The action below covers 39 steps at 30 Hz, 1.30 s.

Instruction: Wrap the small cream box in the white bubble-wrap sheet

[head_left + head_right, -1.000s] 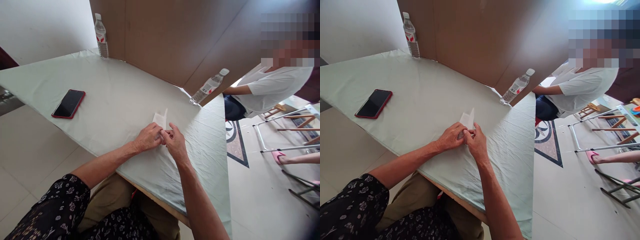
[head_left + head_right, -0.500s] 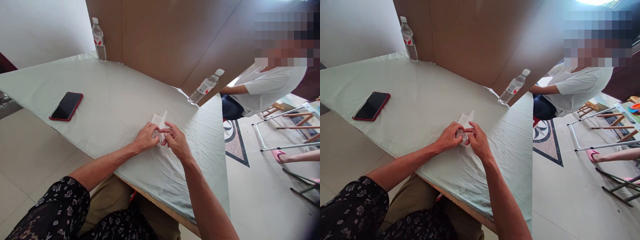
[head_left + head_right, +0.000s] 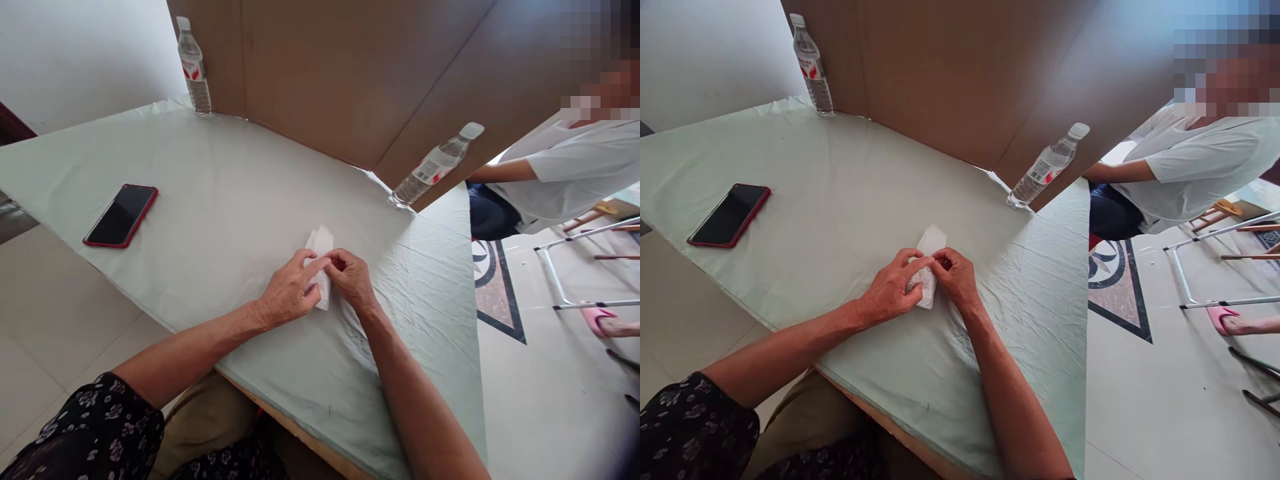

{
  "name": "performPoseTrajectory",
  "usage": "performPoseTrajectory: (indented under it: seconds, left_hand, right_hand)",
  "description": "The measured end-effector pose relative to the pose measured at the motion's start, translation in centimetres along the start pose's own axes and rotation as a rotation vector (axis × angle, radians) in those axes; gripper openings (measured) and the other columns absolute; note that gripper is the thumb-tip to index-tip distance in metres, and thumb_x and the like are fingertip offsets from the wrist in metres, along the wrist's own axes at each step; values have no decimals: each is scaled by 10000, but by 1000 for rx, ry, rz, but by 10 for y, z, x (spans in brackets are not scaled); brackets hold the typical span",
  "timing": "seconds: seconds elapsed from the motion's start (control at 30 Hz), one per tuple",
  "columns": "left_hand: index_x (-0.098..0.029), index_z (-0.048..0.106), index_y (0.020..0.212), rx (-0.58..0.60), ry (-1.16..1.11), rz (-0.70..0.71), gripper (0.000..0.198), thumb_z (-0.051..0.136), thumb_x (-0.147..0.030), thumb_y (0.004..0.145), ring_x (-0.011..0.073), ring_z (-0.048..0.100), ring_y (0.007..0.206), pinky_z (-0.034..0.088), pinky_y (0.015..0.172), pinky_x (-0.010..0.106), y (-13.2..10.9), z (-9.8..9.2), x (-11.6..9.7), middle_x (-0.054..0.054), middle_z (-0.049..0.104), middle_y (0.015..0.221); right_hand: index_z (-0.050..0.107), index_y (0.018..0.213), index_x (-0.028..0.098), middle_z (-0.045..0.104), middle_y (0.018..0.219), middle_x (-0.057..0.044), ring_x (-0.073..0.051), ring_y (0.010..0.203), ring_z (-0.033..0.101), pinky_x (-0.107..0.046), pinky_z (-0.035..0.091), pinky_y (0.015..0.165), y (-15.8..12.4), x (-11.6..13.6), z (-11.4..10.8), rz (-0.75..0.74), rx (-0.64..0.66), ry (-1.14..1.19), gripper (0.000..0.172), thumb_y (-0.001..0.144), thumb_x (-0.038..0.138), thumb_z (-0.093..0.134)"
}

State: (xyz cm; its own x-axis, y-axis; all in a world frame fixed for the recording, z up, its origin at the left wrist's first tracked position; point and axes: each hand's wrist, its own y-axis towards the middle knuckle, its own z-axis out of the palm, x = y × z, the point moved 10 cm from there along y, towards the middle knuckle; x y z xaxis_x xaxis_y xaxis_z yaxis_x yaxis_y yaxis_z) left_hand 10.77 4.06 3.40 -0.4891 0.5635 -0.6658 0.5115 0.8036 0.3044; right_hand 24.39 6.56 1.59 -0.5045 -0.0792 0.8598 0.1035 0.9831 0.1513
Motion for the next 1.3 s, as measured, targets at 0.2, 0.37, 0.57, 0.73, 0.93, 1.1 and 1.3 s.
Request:
performPoseTrajectory:
  seconds: [0.2, 0.37, 0.57, 0.73, 0.93, 1.1, 1.3]
  left_hand:
    - [-206, 693, 1089, 18, 83, 80, 331, 520, -130, 816, 191, 650, 929, 554, 808, 318, -2, 3, -4, 115, 575, 1304]
    - [-177, 707, 1033, -26, 93, 99, 300, 528, -116, 799, 189, 671, 886, 558, 766, 317, -3, 0, -6, 141, 577, 1366]
    - [-182, 708, 989, -44, 173, 169, 291, 515, -91, 792, 204, 689, 936, 565, 766, 323, -4, -4, -15, 120, 569, 1448]
    - [-185, 694, 1031, -23, 173, 210, 295, 507, -98, 821, 222, 681, 1013, 562, 879, 353, -3, -1, -17, 103, 669, 1309]
    - [-175, 647, 1075, 57, 94, 103, 301, 514, -111, 812, 229, 665, 991, 549, 878, 356, 1, 3, -7, 78, 722, 1069]
    - [-176, 596, 1104, -37, 95, -55, 318, 590, -206, 788, 223, 654, 954, 559, 840, 355, 1, -9, 6, 101, 625, 1157]
    - [-161, 499, 1284, -129, -21, -104, 631, 722, -262, 702, 313, 529, 1251, 470, 1056, 482, 3, -17, 19, 161, 532, 1314]
  right_hand:
    - [693, 814, 195, 697, 782, -25, -144, 637, 579, -298, 484, 649, 1, -10, -13, 47, -93, -53, 219, 770, 403, 643]
    - [616, 1192, 151, 724, 1026, -122, -157, 570, 628, -297, 453, 496, 6, -39, -25, 300, -95, 75, 550, 739, 451, 702]
    - [612, 1098, 153, 601, 659, 26, -122, 497, 505, -253, 385, 448, 27, -39, -2, 382, 49, 128, 574, 613, 389, 808]
    - [632, 718, 174, 523, 572, 47, -95, 514, 416, -246, 325, 483, 33, -31, 10, 337, 104, 252, 313, 594, 421, 779]
    - [684, 671, 178, 581, 608, 37, -117, 590, 475, -267, 395, 583, 25, -17, 5, 226, 8, 402, 270, 630, 429, 773]
    - [751, 777, 191, 675, 728, 14, -157, 706, 579, -309, 464, 709, 1, 10, 0, 113, -14, 414, 217, 736, 404, 744]
    - [789, 904, 259, 763, 1016, -33, -231, 989, 688, -388, 522, 911, -40, 39, 2, -152, 68, 184, 151, 869, 333, 662]
